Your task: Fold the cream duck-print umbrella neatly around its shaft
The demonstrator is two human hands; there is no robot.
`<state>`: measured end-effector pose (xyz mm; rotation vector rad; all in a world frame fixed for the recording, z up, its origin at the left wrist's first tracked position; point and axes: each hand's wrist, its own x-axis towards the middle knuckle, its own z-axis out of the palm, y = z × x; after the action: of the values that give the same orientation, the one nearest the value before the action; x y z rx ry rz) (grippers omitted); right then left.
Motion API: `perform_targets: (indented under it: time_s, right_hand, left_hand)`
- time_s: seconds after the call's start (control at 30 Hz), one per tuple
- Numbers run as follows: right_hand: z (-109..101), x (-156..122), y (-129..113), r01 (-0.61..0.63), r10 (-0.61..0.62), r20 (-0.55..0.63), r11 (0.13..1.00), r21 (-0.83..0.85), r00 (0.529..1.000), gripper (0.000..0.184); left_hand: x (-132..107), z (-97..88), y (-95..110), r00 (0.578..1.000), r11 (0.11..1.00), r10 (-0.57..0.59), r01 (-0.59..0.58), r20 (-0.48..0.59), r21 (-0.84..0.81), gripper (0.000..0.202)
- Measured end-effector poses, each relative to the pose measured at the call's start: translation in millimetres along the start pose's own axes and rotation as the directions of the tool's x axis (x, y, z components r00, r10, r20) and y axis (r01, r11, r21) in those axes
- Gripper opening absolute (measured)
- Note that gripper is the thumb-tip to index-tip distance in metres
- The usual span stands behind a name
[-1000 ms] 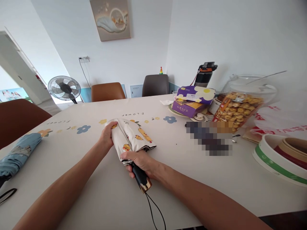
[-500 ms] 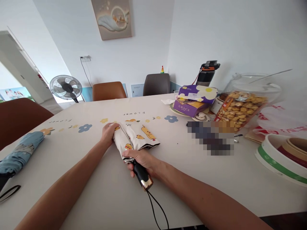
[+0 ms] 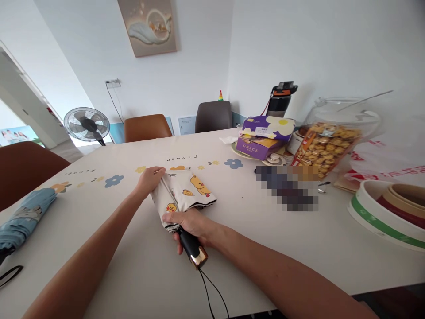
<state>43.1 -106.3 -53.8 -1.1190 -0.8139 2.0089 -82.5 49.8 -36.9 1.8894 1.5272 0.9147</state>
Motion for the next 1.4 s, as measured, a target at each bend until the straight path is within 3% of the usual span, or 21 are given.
perform_targets:
  time_s: [0.13,0.33,0.5,0.6,0.7,0.8,0.93,1.03,1.2,1.4]
  right_hand:
    - [0.2,1.1,3.6,-0.036,0.033,-0.028,0.995,-0.094,0.999,0.028]
    - [0.1,-2.6,0.3,-0.036,0.03,-0.051,0.994,-0.108,0.998,0.029]
    - [1.5,-4.6,-1.4,-0.054,0.049,-0.058,0.993,-0.103,0.997,0.029]
    - [1.6,-4.9,-0.6,-0.062,0.055,-0.064,0.992,-0.114,0.996,0.028]
    - [1.6,-5.2,-0.4,-0.009,0.005,-0.048,0.996,-0.089,0.999,0.026]
    - [1.2,-4.9,-0.8,0.01,-0.012,-0.024,0.997,-0.077,1.0,0.026]
    - [0.4,-3.4,0.1,0.023,-0.024,-0.021,0.997,-0.071,0.999,0.028]
    - [-1.0,-1.9,2.2,0.024,-0.026,-0.02,0.996,-0.083,0.999,0.03]
    - [-1.3,-2.4,3.2,0.004,-0.009,-0.041,0.993,-0.122,0.999,0.033]
    - [3.6,-7.4,-1.3,0.004,-0.011,-0.047,0.992,-0.127,0.999,0.029]
  left_hand:
    - [2.8,0.4,8.4,0.992,0.99,0.009,-0.026,0.123,0.141,0.038]
    - [13.2,8.5,14.3,0.975,0.996,-0.081,0.07,0.206,0.059,0.033]
    - [12.9,9.7,13.9,0.979,0.996,-0.05,0.065,0.198,-0.066,0.017]
    - [9.4,6.1,16.1,0.992,0.978,-0.022,0.047,0.122,-0.202,0.022]
    - [9.2,2.9,18.4,0.997,0.938,-0.071,0.078,0.031,-0.337,0.029]
    - [12.1,0.0,18.0,0.997,0.894,-0.078,0.071,0.001,-0.442,0.031]
    - [13.1,-9.4,19.8,1.0,0.864,0.012,-0.01,0.001,-0.504,0.029]
    - [8.7,-20.7,27.6,0.992,0.891,0.079,-0.027,0.096,-0.453,0.038]
    - [4.3,-36.7,37.6,0.978,0.939,0.062,0.011,0.199,-0.344,0.053]
    - [10.8,-57.2,37.1,0.965,0.835,0.111,0.039,0.237,-0.549,0.049]
